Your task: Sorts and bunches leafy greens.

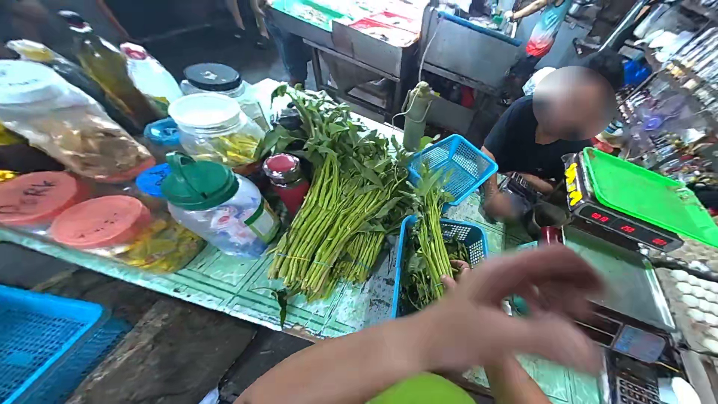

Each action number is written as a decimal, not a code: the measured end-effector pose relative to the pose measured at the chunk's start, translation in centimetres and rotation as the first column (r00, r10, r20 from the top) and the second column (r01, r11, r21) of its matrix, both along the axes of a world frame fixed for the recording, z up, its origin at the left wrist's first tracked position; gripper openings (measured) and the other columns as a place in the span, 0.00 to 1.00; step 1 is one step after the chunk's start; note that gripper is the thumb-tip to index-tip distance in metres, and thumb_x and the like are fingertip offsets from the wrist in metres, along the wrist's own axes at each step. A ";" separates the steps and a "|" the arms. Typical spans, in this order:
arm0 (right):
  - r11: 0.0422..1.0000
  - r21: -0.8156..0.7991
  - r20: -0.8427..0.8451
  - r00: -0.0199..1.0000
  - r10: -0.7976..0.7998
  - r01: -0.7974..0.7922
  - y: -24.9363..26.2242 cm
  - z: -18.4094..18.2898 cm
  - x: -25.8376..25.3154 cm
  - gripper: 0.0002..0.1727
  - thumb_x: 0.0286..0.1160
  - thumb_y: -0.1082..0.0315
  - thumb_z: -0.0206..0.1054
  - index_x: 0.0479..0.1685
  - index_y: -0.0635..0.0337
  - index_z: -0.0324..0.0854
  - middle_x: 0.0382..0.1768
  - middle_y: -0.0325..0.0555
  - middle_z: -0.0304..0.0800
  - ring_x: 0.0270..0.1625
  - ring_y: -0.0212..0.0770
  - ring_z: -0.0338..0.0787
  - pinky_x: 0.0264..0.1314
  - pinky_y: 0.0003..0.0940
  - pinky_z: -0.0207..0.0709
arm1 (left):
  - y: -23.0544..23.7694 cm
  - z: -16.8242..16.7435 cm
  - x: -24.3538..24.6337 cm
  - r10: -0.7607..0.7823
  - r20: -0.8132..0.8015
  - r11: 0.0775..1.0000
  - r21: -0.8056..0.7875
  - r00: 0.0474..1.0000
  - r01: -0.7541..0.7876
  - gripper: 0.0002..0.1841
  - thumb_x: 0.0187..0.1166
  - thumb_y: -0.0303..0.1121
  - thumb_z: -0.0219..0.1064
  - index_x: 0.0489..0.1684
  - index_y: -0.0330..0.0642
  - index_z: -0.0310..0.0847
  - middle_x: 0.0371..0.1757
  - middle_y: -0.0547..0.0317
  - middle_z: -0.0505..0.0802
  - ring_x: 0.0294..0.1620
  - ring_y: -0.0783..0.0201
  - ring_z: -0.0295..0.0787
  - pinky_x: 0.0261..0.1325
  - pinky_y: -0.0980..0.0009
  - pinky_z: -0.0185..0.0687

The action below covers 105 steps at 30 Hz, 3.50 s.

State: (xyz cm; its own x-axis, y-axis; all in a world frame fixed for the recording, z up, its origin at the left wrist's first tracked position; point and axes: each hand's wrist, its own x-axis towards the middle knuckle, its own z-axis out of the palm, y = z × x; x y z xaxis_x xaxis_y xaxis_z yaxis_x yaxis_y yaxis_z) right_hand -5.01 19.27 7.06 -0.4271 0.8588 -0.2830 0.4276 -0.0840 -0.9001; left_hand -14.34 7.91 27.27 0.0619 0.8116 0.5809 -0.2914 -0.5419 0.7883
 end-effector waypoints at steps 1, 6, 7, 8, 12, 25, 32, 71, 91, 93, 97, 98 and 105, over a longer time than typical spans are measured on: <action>1.000 0.026 -0.023 1.000 -0.003 0.004 0.3 -0.9 0.4 0.33 0.79 0.65 0.68 0.82 0.66 0.63 0.60 0.60 0.88 0.57 0.46 0.91 0.64 0.46 0.85 | 1.2 -2.2 -1.1 0.193 -0.032 0.974 -0.113 0.981 -0.196 0.21 0.85 0.47 0.60 0.57 0.37 0.82 0.48 0.64 0.91 0.51 0.75 0.87 0.57 0.73 0.84; 0.999 0.043 -0.012 1.000 -0.010 0.010 0.2 -0.4 0.1 0.30 0.80 0.59 0.68 0.78 0.58 0.65 0.46 0.54 0.90 0.43 0.47 0.92 0.50 0.50 0.86 | 8.1 -15.9 -5.8 0.473 -0.219 0.371 -0.829 0.853 -0.418 0.40 0.86 0.54 0.63 0.88 0.36 0.55 0.80 0.35 0.76 0.79 0.44 0.75 0.76 0.43 0.74; 0.997 0.074 0.020 1.000 -0.005 0.004 -0.2 -0.1 -0.1 0.30 0.79 0.57 0.68 0.78 0.58 0.67 0.46 0.53 0.90 0.43 0.47 0.91 0.49 0.50 0.86 | 8.8 -17.6 -6.2 0.452 -0.217 0.290 -0.881 0.865 -0.373 0.44 0.84 0.59 0.63 0.90 0.36 0.51 0.81 0.33 0.74 0.80 0.41 0.73 0.76 0.41 0.74; 0.994 0.111 0.049 0.999 0.000 -0.006 -0.6 0.1 -0.4 0.30 0.79 0.56 0.69 0.77 0.59 0.69 0.47 0.53 0.89 0.43 0.47 0.90 0.50 0.50 0.84 | 9.3 -18.6 -6.5 0.440 -0.205 0.241 -0.911 0.874 -0.335 0.48 0.81 0.62 0.64 0.90 0.35 0.48 0.81 0.31 0.73 0.80 0.40 0.73 0.75 0.40 0.75; 0.981 0.191 0.090 0.996 0.027 -0.044 -2.5 0.4 -1.8 0.26 0.76 0.57 0.70 0.70 0.60 0.76 0.55 0.55 0.86 0.49 0.47 0.88 0.55 0.47 0.83 | 10.1 -20.3 -7.6 0.474 -0.102 0.197 -0.956 0.875 -0.218 0.50 0.72 0.57 0.77 0.87 0.33 0.55 0.75 0.32 0.80 0.74 0.42 0.80 0.71 0.43 0.81; 0.565 0.594 0.680 0.733 0.029 -0.573 -6.9 3.3 -3.6 0.14 0.71 0.82 0.62 0.46 0.62 0.91 0.46 0.54 0.92 0.56 0.54 0.91 0.52 0.45 0.89 | 9.7 -20.6 -9.3 0.468 -0.130 0.223 -0.940 0.874 -0.259 0.42 0.61 0.32 0.86 0.77 0.31 0.66 0.64 0.32 0.85 0.63 0.43 0.86 0.62 0.45 0.85; 0.597 0.470 0.694 0.690 0.205 -0.650 -5.1 4.8 -3.6 0.11 0.78 0.77 0.62 0.48 0.65 0.90 0.48 0.55 0.93 0.58 0.55 0.91 0.57 0.50 0.87 | 9.6 -20.0 -9.6 0.387 0.002 0.297 -0.947 0.922 -0.122 0.43 0.62 0.29 0.83 0.82 0.38 0.64 0.61 0.35 0.88 0.58 0.45 0.90 0.58 0.47 0.88; 0.815 0.575 0.250 0.963 -0.099 -0.065 -5.7 -0.2 7.2 0.11 0.77 0.66 0.63 0.42 0.63 0.89 0.48 0.50 0.90 0.52 0.43 0.89 0.54 0.37 0.86 | 13.6 -24.0 -8.8 0.528 0.018 0.352 -0.915 0.849 -0.199 0.47 0.67 0.27 0.80 0.89 0.41 0.54 0.65 0.33 0.85 0.59 0.43 0.89 0.57 0.47 0.89; 0.994 0.002 -0.560 0.823 0.095 -0.114 -2.6 1.1 -0.3 0.09 0.80 0.63 0.61 0.39 0.55 0.84 0.44 0.37 0.89 0.50 0.31 0.87 0.59 0.31 0.81 | 3.1 -19.4 -10.2 -0.034 -0.320 0.738 -0.647 0.947 -0.192 0.07 0.82 0.32 0.69 0.40 0.36 0.86 0.30 0.63 0.88 0.24 0.73 0.81 0.32 0.74 0.81; 0.990 -0.037 -0.689 0.721 0.073 -0.136 -2.8 1.8 -1.7 0.09 0.79 0.61 0.63 0.36 0.52 0.86 0.40 0.38 0.90 0.47 0.33 0.89 0.57 0.32 0.83 | 2.6 -19.8 -10.8 0.026 -0.263 0.688 -0.695 0.965 -0.208 0.07 0.83 0.31 0.67 0.40 0.35 0.85 0.29 0.60 0.88 0.23 0.71 0.82 0.31 0.72 0.81; 0.953 -0.129 -0.797 0.601 0.065 -0.274 -3.2 3.8 -3.8 0.09 0.81 0.60 0.64 0.35 0.50 0.85 0.34 0.38 0.88 0.37 0.33 0.89 0.46 0.33 0.88 | 1.9 -21.6 -12.1 0.124 -0.192 0.527 -0.819 0.974 -0.228 0.05 0.84 0.27 0.64 0.40 0.35 0.80 0.27 0.59 0.85 0.22 0.67 0.82 0.30 0.69 0.84; 0.940 -0.147 -0.807 0.587 0.066 -0.307 -3.2 3.8 -4.2 0.09 0.81 0.58 0.64 0.35 0.50 0.84 0.34 0.38 0.87 0.35 0.33 0.89 0.45 0.34 0.88 | 1.8 -21.9 -12.6 0.138 -0.180 0.508 -0.831 0.974 -0.225 0.04 0.84 0.27 0.64 0.40 0.36 0.80 0.26 0.60 0.84 0.22 0.67 0.82 0.30 0.70 0.83; 0.853 -0.358 -0.620 0.780 0.087 -0.379 -4.3 1.6 -6.2 0.12 0.85 0.61 0.54 0.40 0.54 0.81 0.27 0.35 0.84 0.22 0.24 0.77 0.21 0.18 0.68 | 1.5 -22.5 -15.1 0.264 -0.279 0.483 -0.790 0.923 -0.377 0.06 0.86 0.28 0.61 0.44 0.33 0.80 0.23 0.57 0.85 0.20 0.66 0.82 0.29 0.69 0.83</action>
State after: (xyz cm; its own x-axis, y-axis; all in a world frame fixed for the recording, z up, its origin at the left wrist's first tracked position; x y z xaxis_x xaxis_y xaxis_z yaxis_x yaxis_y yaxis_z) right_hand -11.23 14.93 8.64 -0.7997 0.5504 -0.2397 -0.0835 -0.4973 -0.8636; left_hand -29.42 9.36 4.74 -0.2922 0.8931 -0.3421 -0.1228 0.3197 0.9395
